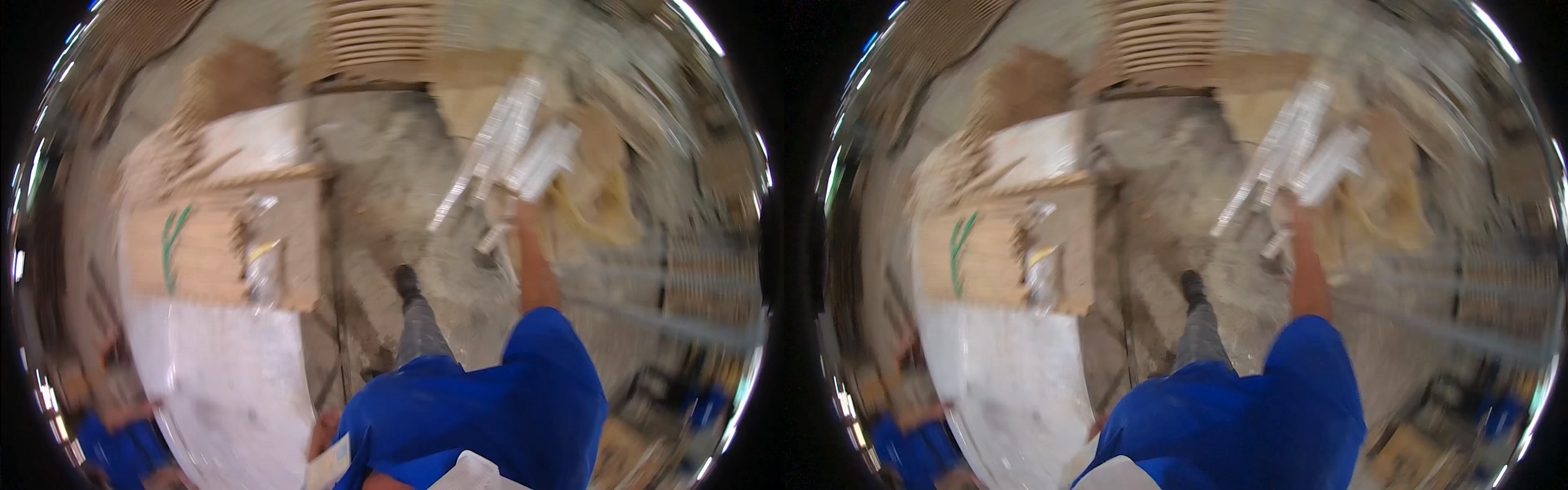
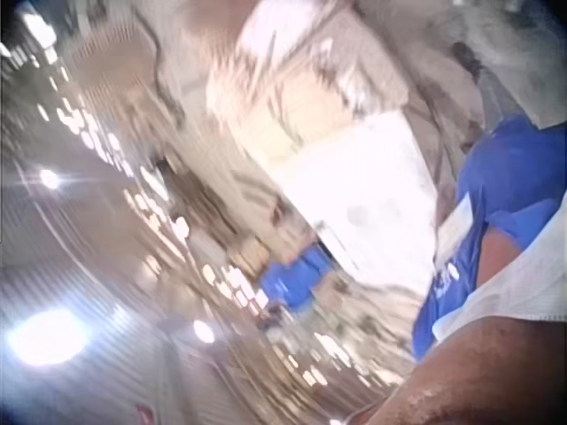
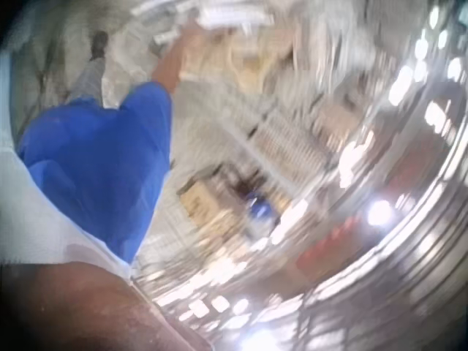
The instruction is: The person wraps bundles of wooden sticks with plastic film on a workbench. They pull the film from a roll, place the sticks on the film, and roll the film around the sticks to secure them. The person repeats this process for multiple bundles of sticks.
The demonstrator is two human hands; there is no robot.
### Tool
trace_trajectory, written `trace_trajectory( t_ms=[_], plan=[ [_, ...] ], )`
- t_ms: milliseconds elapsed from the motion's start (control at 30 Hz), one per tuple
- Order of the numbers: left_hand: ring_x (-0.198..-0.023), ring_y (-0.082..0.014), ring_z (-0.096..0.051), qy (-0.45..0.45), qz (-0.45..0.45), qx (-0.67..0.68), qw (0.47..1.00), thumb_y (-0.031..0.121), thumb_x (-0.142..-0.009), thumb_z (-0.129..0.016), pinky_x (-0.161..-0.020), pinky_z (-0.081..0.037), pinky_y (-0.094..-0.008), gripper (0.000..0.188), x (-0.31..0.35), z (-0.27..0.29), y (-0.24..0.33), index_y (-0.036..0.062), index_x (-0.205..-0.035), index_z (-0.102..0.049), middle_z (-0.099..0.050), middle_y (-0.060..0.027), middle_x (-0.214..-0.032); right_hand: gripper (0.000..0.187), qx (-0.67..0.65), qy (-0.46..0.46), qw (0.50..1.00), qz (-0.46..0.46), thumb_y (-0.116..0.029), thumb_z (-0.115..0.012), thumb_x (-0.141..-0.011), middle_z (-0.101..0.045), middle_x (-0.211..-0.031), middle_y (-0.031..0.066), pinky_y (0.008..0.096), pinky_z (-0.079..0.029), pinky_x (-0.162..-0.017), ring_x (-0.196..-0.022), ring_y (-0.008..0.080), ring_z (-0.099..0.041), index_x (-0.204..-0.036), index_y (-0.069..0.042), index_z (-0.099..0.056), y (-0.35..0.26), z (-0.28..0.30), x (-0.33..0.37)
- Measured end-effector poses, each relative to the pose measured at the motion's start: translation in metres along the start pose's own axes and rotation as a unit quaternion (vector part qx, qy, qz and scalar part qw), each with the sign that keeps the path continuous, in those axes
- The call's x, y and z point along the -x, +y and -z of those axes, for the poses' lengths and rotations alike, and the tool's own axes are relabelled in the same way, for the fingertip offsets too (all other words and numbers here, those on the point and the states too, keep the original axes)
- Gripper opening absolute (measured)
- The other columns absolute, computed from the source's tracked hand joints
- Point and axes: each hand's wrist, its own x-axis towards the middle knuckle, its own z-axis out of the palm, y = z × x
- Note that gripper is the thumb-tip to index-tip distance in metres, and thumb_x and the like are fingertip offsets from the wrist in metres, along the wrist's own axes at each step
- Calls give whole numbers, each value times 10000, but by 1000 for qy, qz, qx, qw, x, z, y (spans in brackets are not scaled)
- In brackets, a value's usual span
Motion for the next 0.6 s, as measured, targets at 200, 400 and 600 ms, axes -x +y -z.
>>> trace_trajectory(
  t_ms=[200,400,600],
  plan=[
    [-1275,-317,-695,129,-77,122,981,478,-1039,-684,-1080,-538,-430,580,-24,49,77,46,-1426,-661,-731,-179,-1365,590,7,-180,963,200,-485,-697,-991,-755,-1088,188,462,-565,-812,-968,285,-729,-1257,43,-710,-37,-69,34],
    [-1148,-375,-731,179,-47,141,973,523,-968,-715,-1006,-567,-468,599,36,-23,-8,23,-1299,-715,-757,-220,-1242,409,263,-461,804,268,-367,-724,-994,-755,-976,122,392,-569,-737,-838,219,-714,-1162,6,-738,30,-115,167],
    [-1114,-376,-736,215,41,260,940,521,-964,-709,-963,-573,-467,533,95,-119,-86,59,-1223,-764,-772,-205,-1192,330,329,-599,653,328,-317,-742,-1004,-762,-905,80,328,-562,-713,-784,155,-707,-1108,-4,-759,-15,-179,302]
  ],
)
